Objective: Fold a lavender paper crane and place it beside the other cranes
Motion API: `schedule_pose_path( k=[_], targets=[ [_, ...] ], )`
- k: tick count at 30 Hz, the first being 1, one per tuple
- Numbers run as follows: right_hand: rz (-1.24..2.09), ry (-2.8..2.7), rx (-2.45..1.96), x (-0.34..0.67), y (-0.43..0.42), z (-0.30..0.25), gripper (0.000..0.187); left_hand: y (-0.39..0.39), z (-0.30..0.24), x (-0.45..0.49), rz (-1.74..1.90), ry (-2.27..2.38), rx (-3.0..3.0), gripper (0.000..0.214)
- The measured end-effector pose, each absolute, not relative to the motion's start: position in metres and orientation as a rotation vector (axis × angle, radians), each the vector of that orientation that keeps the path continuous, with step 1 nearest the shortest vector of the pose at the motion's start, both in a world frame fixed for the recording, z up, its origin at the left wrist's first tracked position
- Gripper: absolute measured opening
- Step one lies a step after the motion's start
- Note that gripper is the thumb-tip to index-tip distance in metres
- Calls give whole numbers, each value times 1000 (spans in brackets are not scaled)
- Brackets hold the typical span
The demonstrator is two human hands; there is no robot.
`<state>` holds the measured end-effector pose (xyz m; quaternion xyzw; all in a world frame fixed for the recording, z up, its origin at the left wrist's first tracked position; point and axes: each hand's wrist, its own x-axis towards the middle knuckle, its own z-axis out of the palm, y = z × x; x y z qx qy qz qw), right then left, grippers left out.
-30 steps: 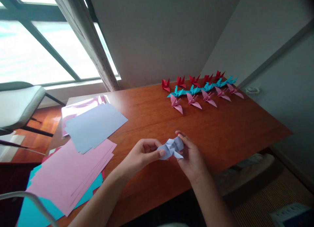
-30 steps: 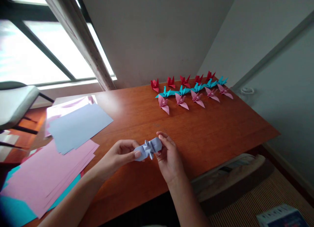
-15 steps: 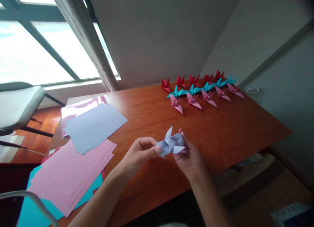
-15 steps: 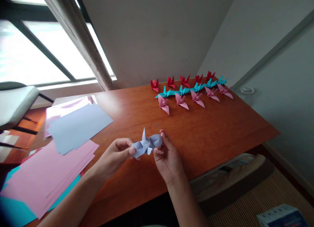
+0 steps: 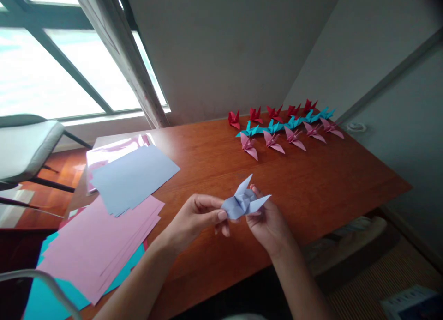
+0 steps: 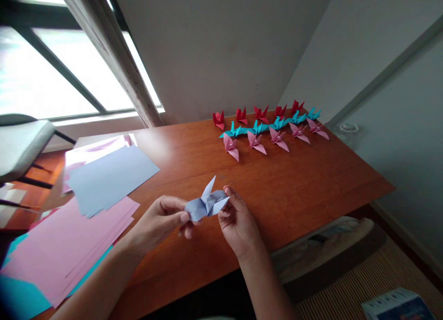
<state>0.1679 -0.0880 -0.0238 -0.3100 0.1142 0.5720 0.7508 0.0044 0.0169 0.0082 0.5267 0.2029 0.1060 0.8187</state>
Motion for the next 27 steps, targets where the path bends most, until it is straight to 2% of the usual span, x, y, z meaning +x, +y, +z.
schedule_pose_path(
  k=[6,22,27],
  targets=[
    [1214,312,-729,171,-89,-23,12,17,14,3,125,324,1089,28],
    [1246,358,-578,175,-89,-17,14,14,14,5,157,276,1088,23],
    [1264,324,-559,176,-91,-19,11,13,15,7,205,353,1127,13]
  ],
)
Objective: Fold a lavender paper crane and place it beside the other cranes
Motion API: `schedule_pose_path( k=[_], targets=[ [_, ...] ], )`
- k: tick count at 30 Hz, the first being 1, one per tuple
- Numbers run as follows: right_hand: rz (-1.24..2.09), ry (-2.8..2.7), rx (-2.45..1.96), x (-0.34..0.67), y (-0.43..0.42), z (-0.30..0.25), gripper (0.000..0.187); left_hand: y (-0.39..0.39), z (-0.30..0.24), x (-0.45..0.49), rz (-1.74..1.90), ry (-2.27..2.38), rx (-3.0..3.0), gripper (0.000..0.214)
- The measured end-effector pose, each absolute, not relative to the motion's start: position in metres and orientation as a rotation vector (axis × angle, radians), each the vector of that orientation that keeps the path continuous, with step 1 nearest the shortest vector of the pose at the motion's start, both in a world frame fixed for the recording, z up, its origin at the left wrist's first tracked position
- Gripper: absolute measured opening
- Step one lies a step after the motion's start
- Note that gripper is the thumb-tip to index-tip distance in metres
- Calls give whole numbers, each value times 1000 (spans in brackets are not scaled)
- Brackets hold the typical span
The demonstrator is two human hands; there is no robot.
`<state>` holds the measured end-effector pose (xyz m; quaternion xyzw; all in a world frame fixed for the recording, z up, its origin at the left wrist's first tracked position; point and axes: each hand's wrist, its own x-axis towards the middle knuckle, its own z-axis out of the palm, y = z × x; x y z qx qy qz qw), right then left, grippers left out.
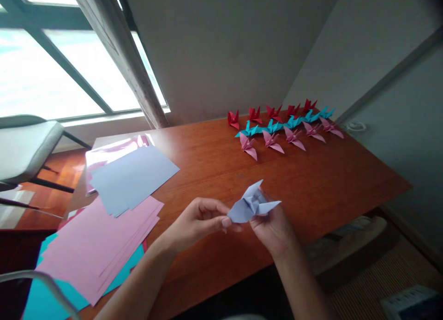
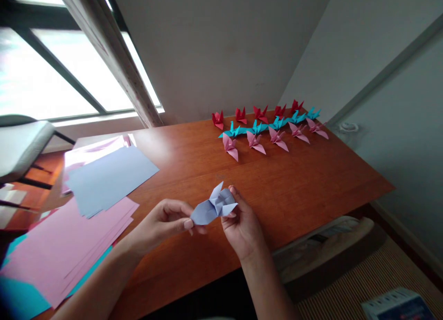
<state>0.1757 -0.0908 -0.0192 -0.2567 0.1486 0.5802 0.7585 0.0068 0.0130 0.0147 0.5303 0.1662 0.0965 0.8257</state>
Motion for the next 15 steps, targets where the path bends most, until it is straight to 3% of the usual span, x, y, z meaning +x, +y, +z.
schedule_pose_path(
  k=[15],
  targets=[
    [1276,332,-525,172,-91,-19,19,13,13,4,281,255,1187,14]
  ],
)
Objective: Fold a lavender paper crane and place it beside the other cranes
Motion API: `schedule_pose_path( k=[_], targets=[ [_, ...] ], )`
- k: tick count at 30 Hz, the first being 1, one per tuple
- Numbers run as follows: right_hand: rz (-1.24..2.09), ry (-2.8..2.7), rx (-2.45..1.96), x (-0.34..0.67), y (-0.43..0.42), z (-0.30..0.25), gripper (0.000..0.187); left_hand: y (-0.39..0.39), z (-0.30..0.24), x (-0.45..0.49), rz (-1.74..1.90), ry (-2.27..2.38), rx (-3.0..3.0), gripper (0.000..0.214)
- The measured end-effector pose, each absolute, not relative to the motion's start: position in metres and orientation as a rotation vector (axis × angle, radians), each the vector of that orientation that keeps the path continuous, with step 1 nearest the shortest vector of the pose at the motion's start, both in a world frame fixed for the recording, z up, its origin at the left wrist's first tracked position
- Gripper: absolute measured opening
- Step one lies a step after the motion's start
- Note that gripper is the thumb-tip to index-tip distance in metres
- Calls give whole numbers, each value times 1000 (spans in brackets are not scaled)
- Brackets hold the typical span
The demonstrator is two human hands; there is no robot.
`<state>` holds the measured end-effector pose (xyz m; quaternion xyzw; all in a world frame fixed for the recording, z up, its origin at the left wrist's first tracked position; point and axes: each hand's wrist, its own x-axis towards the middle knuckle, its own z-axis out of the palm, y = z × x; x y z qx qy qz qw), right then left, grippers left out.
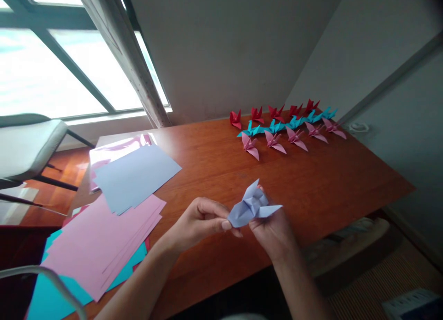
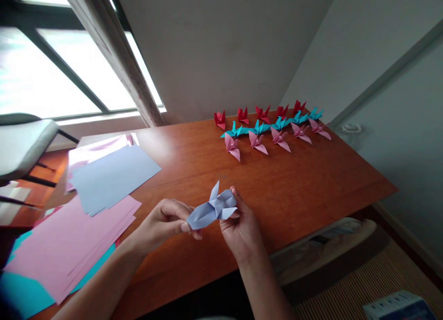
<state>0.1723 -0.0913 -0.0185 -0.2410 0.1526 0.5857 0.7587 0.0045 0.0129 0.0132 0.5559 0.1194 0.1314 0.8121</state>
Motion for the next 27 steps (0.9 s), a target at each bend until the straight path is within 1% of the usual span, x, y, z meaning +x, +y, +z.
schedule_pose_path(
  k=[4,9,12,16,21,27],
  targets=[
    [1155,252,-678,168,-94,-17,15,14,13,4,240,323,1135,13],
    [859,37,-981,166,-100,-10,27,16,16,8,252,436,1179,21],
    [775,-17,-1085,167,-102,-8,31,17,16,10,291,502,1224,21],
    [780,-32,-1122,168,-103,-9,32,17,13,13,306,577,1225,20],
    [886,-95,-1124,166,-105,-8,30,17,12,15,314,667,1245,23],
    [1017,-98,-996,166,-107,-6,26,15,10,14,367,629,1154,24]
  ],
)
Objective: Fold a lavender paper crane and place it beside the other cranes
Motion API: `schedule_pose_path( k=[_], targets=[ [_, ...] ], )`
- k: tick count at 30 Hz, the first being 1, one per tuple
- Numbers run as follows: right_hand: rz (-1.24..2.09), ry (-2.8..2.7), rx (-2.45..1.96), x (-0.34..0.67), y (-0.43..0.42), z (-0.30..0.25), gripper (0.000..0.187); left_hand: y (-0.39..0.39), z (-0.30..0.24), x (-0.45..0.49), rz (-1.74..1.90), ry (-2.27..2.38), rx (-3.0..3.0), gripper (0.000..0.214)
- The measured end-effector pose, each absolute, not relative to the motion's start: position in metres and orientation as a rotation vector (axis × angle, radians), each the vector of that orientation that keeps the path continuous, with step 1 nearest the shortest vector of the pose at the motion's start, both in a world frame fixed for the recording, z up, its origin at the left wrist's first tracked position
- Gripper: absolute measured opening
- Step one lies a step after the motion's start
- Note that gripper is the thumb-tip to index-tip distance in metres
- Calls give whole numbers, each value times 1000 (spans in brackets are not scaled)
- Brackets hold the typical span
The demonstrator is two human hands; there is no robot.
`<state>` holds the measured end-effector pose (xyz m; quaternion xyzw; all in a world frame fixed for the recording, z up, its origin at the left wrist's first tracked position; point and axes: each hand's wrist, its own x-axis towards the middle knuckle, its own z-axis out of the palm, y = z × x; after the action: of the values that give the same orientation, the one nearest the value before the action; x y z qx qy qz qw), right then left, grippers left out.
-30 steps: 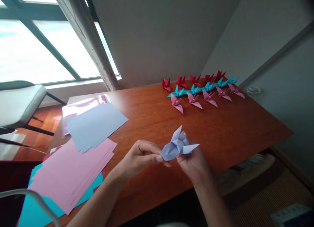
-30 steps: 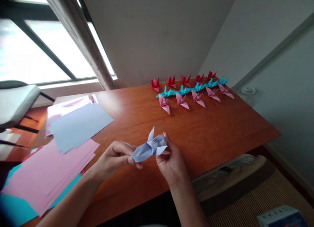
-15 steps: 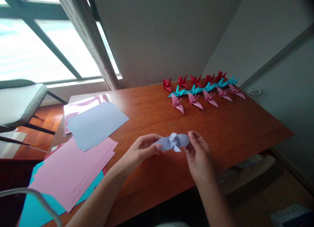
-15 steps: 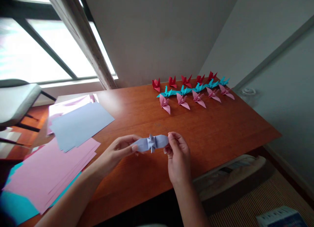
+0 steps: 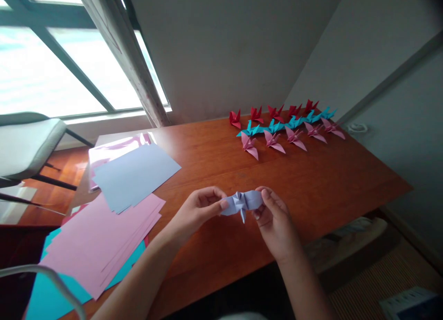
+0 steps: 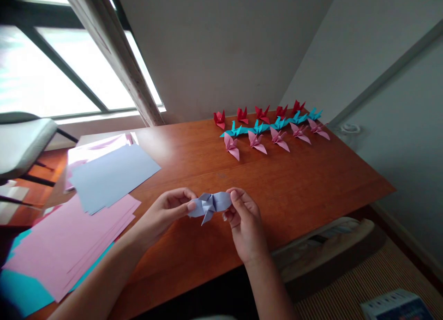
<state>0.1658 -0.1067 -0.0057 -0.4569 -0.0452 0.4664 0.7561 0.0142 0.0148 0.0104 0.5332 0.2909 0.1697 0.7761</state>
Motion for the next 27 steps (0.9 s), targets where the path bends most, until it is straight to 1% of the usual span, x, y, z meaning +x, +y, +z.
schedule_pose_path(
  k=[6,11,14,21,27],
  targets=[
    [1047,28,-937,161,-104,-8,28,13,7,15,420,602,1080,21],
    [749,-33,-1088,154,-102,-8,27,14,4,18,569,715,940,21],
    [697,-39,-1074,149,-100,-7,29,12,3,20,595,692,762,24],
    [998,134,-735,143,-97,-5,28,5,3,20,639,570,593,27],
    [1162,393,-529,145,-96,-4,28,4,8,20,690,544,535,25]
  ],
)
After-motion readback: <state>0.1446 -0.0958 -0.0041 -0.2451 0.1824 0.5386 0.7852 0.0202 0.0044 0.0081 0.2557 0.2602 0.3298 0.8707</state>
